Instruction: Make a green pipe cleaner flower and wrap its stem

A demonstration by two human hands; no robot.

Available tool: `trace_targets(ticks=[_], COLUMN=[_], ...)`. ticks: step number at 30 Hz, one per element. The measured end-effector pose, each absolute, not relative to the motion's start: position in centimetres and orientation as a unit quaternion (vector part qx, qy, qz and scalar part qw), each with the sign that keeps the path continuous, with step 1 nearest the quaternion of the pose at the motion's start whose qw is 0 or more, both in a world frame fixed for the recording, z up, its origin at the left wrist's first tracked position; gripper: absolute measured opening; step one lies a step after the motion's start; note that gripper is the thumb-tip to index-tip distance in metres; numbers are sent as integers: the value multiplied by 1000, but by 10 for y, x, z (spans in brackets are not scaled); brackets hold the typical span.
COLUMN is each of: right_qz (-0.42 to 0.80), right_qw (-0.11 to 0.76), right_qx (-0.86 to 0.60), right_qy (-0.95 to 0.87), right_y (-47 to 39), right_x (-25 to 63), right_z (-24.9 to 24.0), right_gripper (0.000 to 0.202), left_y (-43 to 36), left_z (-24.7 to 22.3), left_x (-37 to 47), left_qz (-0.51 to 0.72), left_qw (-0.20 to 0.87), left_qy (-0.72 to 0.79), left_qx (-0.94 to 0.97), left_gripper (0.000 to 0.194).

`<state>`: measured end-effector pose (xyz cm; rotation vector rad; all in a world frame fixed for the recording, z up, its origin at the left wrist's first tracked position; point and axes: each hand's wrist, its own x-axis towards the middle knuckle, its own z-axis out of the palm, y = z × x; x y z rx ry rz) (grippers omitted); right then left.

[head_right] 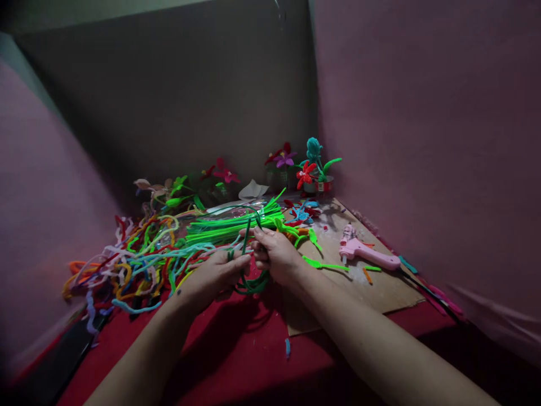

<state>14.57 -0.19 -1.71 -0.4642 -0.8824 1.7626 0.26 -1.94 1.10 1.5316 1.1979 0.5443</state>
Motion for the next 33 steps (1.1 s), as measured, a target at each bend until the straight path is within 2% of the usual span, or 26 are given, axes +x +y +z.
trace_targets(ticks=[12,15,18,20,26,29,33], right_qz=[703,698,702,699,687,652,606], right_qw=[539,591,640,667,702,736,777], right_qx=[-178,-134,-101,-92,-108,-108,-105], right_qy=[-428,-382,-296,-242,-153,-145,-138], right_y=[-1,0,6,11,25,29,31], right_x=[139,141,150,157,174,180,181], right_z=[-29,-23,-11,0,33,38,34], right_gripper=[20,19,21,23,35,36,35], left_y=[-17,-16,-13,-11,-22,-35,-46], left_z=[8,7,10,14,30,35,33], left_x=[3,-1,-4,-3,13,16,17], left_qz=[196,262,393,483,629,651,643], left_qw=[510,574,666,691,635,599,616], left_qy=[475,438,351,300,193,192,188], left_qx=[690,640,528,445,404,425,415], left_gripper=[30,27,16,17,16,20,24])
